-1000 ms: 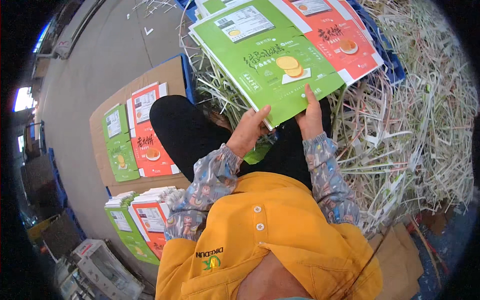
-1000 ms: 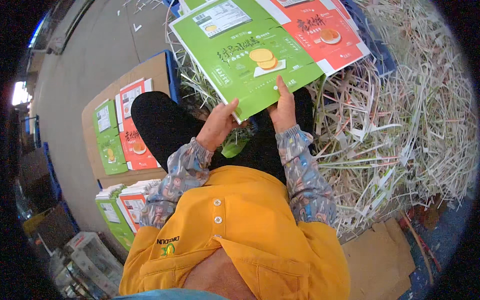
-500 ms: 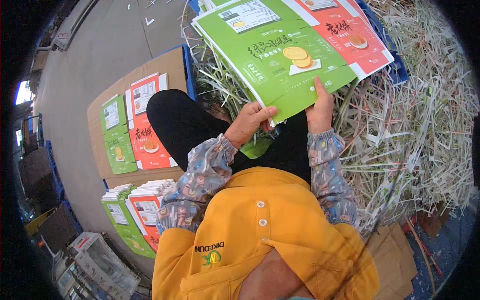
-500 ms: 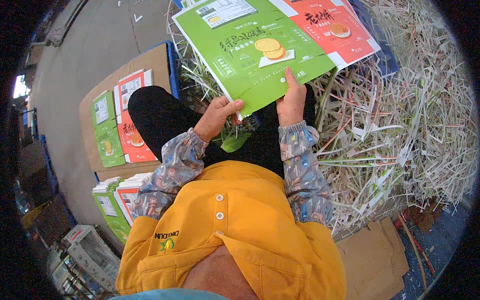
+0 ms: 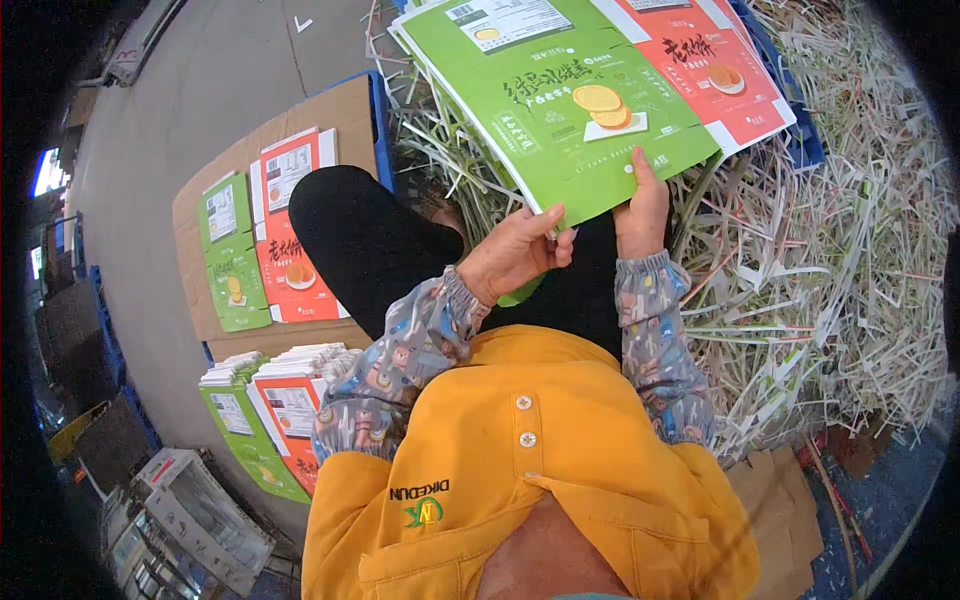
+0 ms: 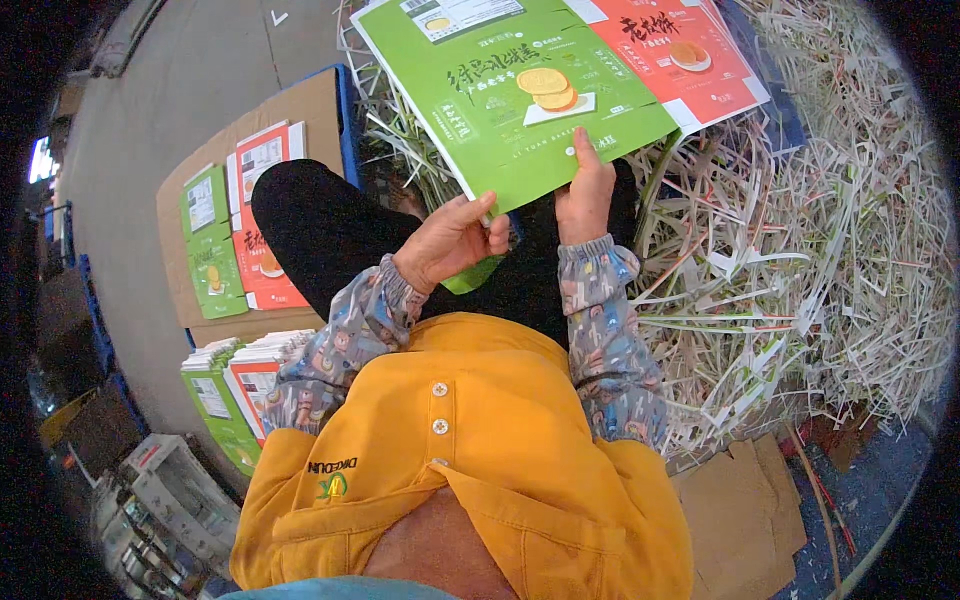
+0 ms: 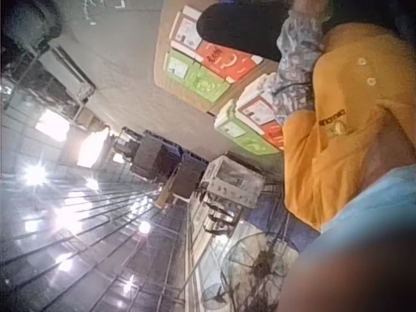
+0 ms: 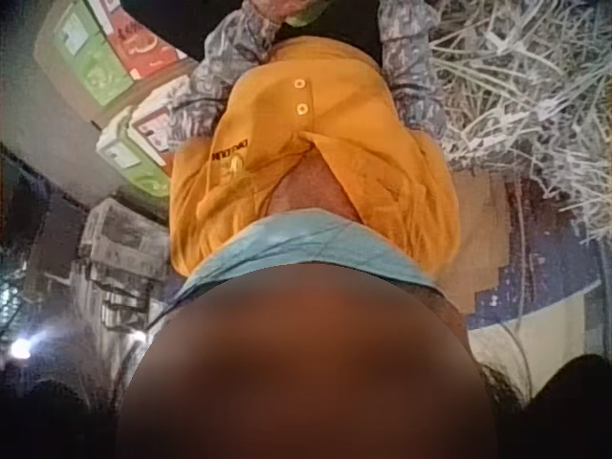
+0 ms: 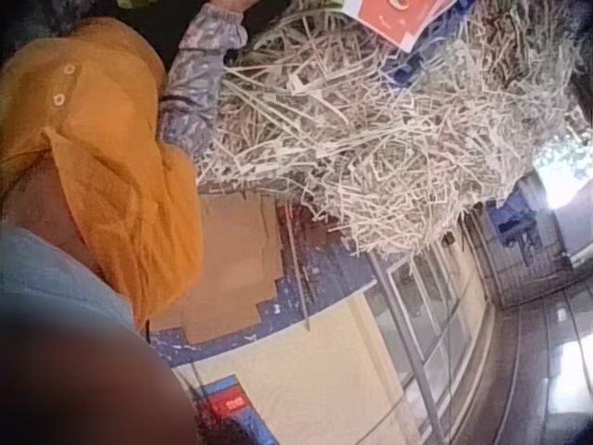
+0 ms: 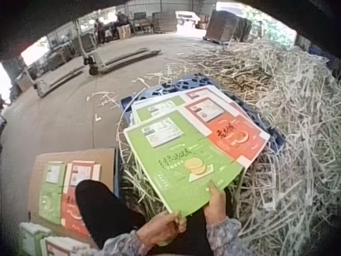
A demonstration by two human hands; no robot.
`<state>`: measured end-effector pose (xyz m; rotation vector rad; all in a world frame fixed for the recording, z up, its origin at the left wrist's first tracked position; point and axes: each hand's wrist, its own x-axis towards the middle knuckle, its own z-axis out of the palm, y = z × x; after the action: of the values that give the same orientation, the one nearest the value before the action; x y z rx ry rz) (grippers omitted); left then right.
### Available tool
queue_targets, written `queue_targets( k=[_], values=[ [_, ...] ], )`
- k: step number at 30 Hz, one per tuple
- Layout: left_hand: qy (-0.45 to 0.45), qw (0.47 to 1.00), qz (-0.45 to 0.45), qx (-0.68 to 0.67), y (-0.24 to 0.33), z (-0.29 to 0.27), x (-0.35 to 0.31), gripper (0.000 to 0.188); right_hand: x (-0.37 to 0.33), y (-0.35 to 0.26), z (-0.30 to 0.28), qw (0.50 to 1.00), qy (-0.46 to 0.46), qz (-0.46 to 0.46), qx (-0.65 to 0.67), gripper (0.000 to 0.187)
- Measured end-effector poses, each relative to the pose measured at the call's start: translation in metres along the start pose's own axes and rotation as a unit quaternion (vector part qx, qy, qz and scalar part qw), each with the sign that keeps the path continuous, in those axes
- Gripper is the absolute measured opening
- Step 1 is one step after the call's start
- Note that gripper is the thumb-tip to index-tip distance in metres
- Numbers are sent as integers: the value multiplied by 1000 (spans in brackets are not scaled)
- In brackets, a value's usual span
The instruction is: The person is sorting and stacking flat cardboard boxes or packaging materials in a factory or warehouse setting.
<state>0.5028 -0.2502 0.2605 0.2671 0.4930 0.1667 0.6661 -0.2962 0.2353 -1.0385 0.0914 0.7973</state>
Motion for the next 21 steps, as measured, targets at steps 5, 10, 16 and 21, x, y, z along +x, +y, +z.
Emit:
queue_targets(
  k=[5, 10, 16, 21],
  values=[
    [38, 999, -7, 26, 3, -7, -13, 17, 1, -2, 0, 1000, -2, 3, -5, 30],
    [51, 990, 7, 134, 10, -18, -16, 16, 3, -2, 1, 1000, 10, -6, -16, 31],
    [294, 326, 84, 894, 99, -101, -60, 16, 16, -73, -25, 998, -52, 11, -14, 37],
    [266, 237, 69, 932, 111, -98, -43, 16, 20, -83, -26, 998, -36, -21, -39, 36]
  ],
)
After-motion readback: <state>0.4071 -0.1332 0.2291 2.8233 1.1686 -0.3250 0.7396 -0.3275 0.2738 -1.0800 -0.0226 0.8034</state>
